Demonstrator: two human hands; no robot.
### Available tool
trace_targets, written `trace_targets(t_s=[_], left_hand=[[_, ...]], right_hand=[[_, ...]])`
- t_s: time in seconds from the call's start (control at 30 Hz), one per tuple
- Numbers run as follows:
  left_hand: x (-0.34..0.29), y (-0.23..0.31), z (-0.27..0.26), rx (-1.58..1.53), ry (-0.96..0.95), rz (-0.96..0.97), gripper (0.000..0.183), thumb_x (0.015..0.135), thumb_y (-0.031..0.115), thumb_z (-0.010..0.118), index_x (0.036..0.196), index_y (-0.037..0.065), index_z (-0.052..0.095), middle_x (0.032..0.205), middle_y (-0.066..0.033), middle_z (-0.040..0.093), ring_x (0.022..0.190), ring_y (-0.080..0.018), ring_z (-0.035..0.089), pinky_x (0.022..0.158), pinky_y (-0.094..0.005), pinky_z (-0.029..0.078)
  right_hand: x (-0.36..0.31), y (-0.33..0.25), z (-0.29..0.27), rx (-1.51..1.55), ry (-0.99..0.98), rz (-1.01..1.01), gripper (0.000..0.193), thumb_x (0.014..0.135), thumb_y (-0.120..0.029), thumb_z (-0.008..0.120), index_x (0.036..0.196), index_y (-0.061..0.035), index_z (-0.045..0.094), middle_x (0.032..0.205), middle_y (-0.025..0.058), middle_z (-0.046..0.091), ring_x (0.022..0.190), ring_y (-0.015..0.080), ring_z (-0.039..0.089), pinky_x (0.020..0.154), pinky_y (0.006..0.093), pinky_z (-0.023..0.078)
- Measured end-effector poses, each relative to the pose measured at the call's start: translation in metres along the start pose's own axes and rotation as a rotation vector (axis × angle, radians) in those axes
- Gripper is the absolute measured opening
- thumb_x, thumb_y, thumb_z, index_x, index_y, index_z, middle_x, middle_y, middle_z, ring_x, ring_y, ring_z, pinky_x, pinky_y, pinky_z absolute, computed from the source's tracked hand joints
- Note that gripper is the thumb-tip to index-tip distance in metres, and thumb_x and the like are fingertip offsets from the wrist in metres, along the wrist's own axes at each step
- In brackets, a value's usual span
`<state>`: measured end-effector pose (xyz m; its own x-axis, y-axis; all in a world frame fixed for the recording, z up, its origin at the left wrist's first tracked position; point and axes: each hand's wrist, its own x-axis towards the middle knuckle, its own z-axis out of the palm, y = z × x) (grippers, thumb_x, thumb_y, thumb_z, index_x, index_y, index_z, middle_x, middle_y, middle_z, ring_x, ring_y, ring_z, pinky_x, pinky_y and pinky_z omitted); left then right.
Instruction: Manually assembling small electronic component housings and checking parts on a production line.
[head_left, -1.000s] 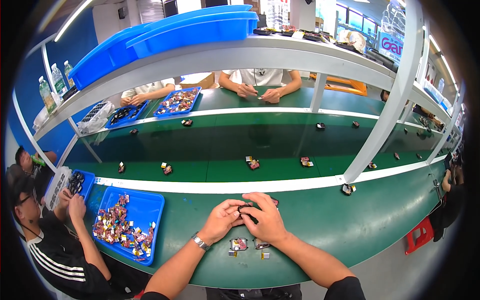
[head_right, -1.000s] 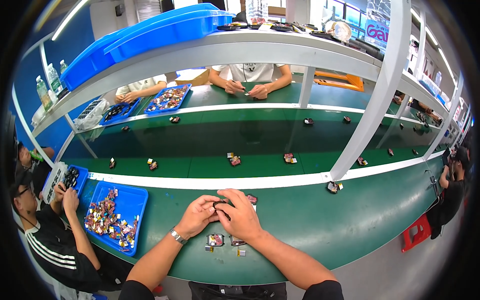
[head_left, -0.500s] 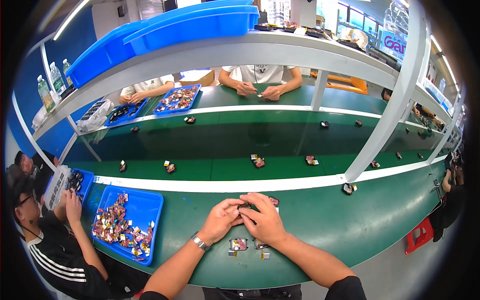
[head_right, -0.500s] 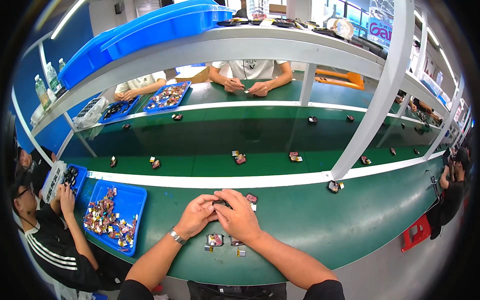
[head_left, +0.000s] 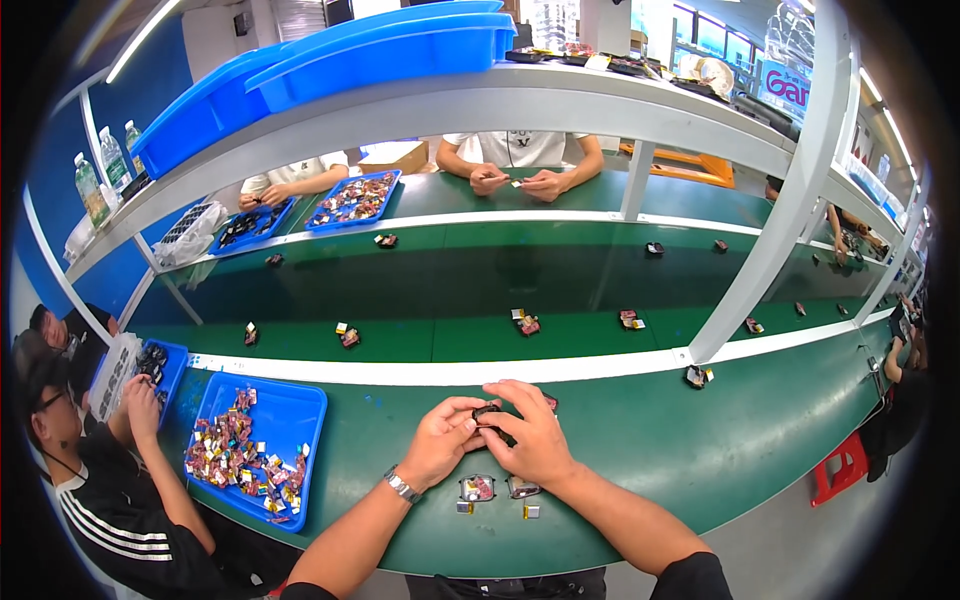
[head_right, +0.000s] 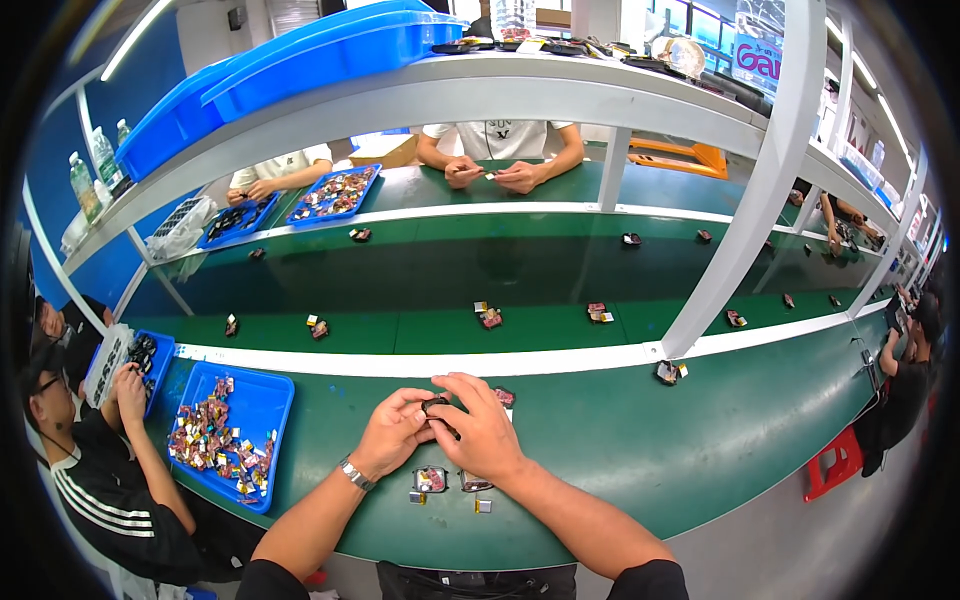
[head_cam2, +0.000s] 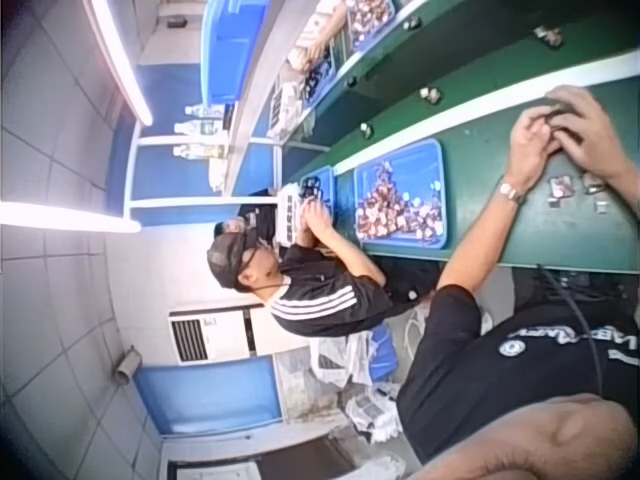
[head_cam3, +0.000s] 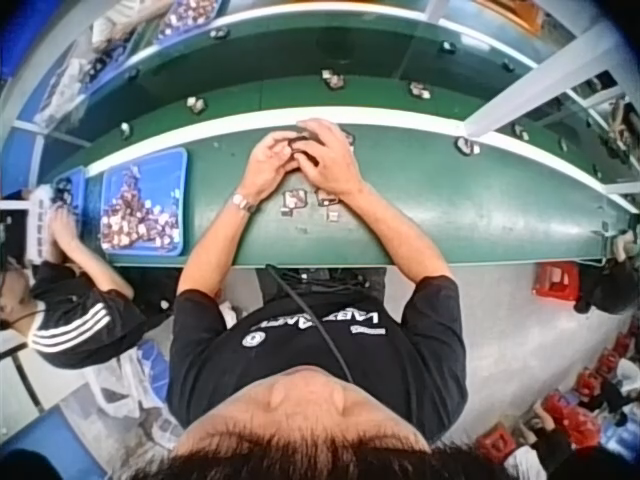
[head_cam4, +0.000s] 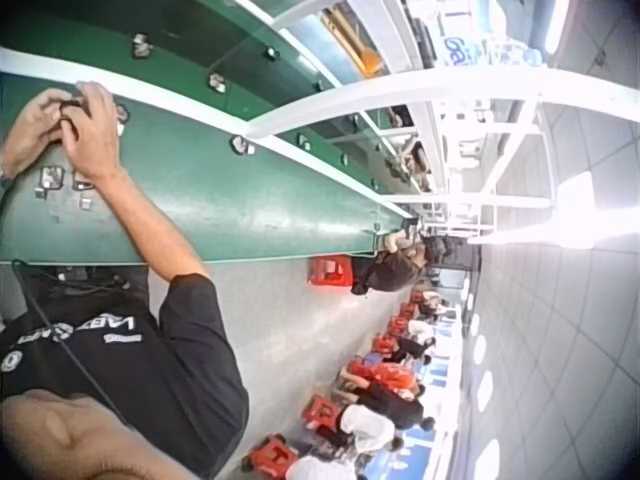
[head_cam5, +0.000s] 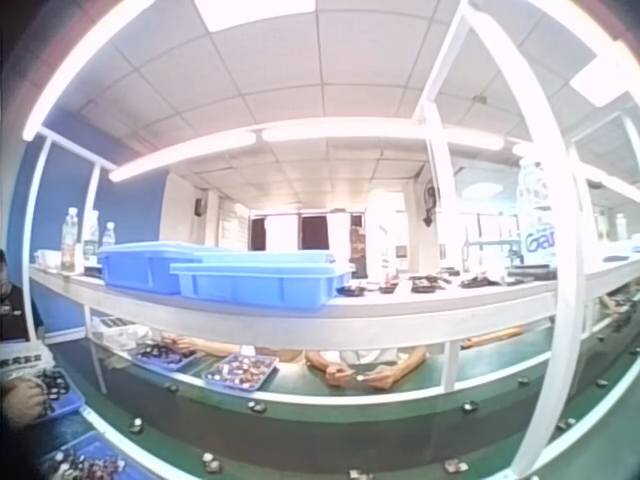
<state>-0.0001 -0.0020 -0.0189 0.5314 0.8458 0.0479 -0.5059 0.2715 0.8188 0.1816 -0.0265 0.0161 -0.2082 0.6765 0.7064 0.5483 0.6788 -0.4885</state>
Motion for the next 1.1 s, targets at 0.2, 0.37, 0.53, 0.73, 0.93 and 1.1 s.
trace_targets(t_s=[0.2, 0.37, 0.53, 0.73, 0.93, 1.1], left_hand=[[-0.002, 0.005, 0.005, -0.010, -0.004, -0.041, 0.026, 0.100, 0.007, 0.051, 0.126, 0.000, 0.051, 0.134, -0.0155, 0.055, 0.118, -0.0220, 0.059, 0.100, -0.0385, 0.052], [-0.002, 0.004, -0.002, -0.066, -0.004, -0.081, 0.026, 0.100, 0.008, 0.053, 0.125, 0.001, 0.053, 0.133, -0.0154, 0.055, 0.118, -0.0223, 0.059, 0.099, -0.0384, 0.052], [-0.003, -0.003, -0.007, -0.056, 0.032, -0.023, 0.026, 0.099, 0.009, 0.056, 0.123, 0.002, 0.053, 0.130, -0.0154, 0.058, 0.116, -0.0248, 0.060, 0.099, -0.0420, 0.053], [0.000, 0.001, 0.001, -0.070, 0.080, -0.013, 0.027, 0.098, 0.011, 0.057, 0.124, 0.003, 0.052, 0.124, -0.0132, 0.062, 0.112, -0.0237, 0.062, 0.097, -0.0409, 0.053], [-0.003, 0.001, 0.001, -0.070, 0.091, -0.047, 0.031, 0.098, 0.012, 0.058, 0.127, 0.003, 0.050, 0.119, -0.0109, 0.063, 0.112, -0.0224, 0.061, 0.100, -0.0422, 0.050], [-0.004, 0.005, 0.006, -0.057, 0.110, -0.050, 0.031, 0.098, 0.011, 0.057, 0.127, 0.003, 0.050, 0.119, -0.0101, 0.063, 0.113, -0.0207, 0.060, 0.099, -0.0422, 0.050]], right_hand=[[-0.002, 0.003, 0.001, 0.033, 0.015, 0.032, 0.020, 0.070, -0.002, 0.076, 0.089, -0.0071, 0.072, 0.119, 0.0072, 0.063, 0.115, 0.0310, 0.056, 0.092, 0.0406, 0.050], [-0.003, 0.002, 0.001, 0.082, -0.017, 0.052, 0.019, 0.072, -0.002, 0.074, 0.090, -0.0058, 0.072, 0.121, 0.0082, 0.063, 0.118, 0.0317, 0.055, 0.096, 0.0420, 0.048], [-0.002, 0.001, 0.005, 0.170, -0.075, 0.109, 0.024, 0.072, -0.002, 0.074, 0.095, -0.0075, 0.072, 0.125, 0.0083, 0.061, 0.124, 0.0330, 0.051, 0.103, 0.0433, 0.043], [0.003, 0.000, -0.001, 0.066, -0.105, 0.065, 0.030, 0.073, 0.000, 0.072, 0.101, -0.0071, 0.069, 0.126, 0.0115, 0.059, 0.123, 0.0341, 0.051, 0.103, 0.0434, 0.044], [0.004, -0.004, -0.003, -0.048, -0.058, -0.032, 0.021, 0.072, 0.000, 0.071, 0.092, -0.0042, 0.067, 0.102, 0.0086, 0.061, 0.096, 0.0277, 0.059, 0.079, 0.0372, 0.052], [0.003, -0.003, 0.001, -0.110, -0.008, -0.083, 0.023, 0.070, 0.001, 0.074, 0.091, -0.0055, 0.068, 0.094, 0.0059, 0.061, 0.082, 0.0233, 0.060, 0.065, 0.0317, 0.051]])
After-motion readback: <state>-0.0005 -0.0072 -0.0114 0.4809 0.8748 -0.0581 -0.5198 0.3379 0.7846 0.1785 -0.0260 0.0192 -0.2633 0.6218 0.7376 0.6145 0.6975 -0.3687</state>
